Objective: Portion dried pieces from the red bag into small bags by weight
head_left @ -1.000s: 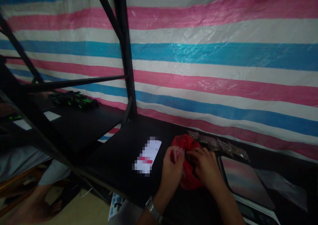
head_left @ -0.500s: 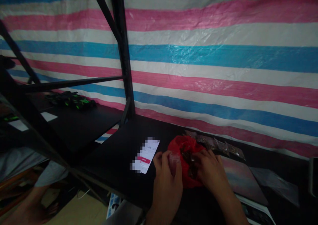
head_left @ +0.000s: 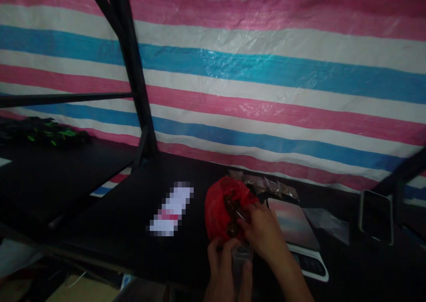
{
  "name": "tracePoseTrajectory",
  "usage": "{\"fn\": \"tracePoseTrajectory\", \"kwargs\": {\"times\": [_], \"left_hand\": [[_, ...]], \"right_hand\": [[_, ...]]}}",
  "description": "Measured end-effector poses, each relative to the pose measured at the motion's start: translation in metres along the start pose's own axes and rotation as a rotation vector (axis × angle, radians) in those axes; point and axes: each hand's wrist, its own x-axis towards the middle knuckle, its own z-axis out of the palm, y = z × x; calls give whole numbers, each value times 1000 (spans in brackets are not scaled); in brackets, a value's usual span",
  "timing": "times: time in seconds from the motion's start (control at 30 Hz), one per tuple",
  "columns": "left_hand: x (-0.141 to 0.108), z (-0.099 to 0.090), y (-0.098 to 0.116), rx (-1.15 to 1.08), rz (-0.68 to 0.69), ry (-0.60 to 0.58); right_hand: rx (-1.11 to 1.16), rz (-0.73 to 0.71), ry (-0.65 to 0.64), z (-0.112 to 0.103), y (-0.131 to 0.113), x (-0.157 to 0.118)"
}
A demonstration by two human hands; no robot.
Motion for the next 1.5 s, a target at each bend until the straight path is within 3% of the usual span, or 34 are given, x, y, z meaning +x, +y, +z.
{"fn": "tracePoseTrajectory", "kwargs": {"times": [0.1,0.17,0.3,0.43,0.6,0.83,1.0,1.2,1.37,1.5], "left_hand": [[14,-11,1,-65,-10,34],[26,-23,3,-97,-50,-28],[45,-40,13,-129,-102,43],[59,-43,25,-181,-109,23],[73,-42,27,-380,-183,21],[78,-43,19,-645,-275,85],[87,-47,14,-565,-207,136],[84,-53,21,-157,140,321],[84,-48,14,-85,178,52],[91,-43,4,-33,163,-57]], "right_hand": [[84,-50,-27,-2,2,-9],[144,-85,-46,-4,1,-15],[127,-122,-56,-9,-4,-19],[-11,-114,-38,-9,-8,-15],[106,-166,-49,1,-9,-8],[268,-72,-26,11,-2,-2],[498,-51,-7,22,3,1],[679,-54,76,32,17,9],[875,-129,142,23,26,12],[972,-218,171,11,22,7]]}}
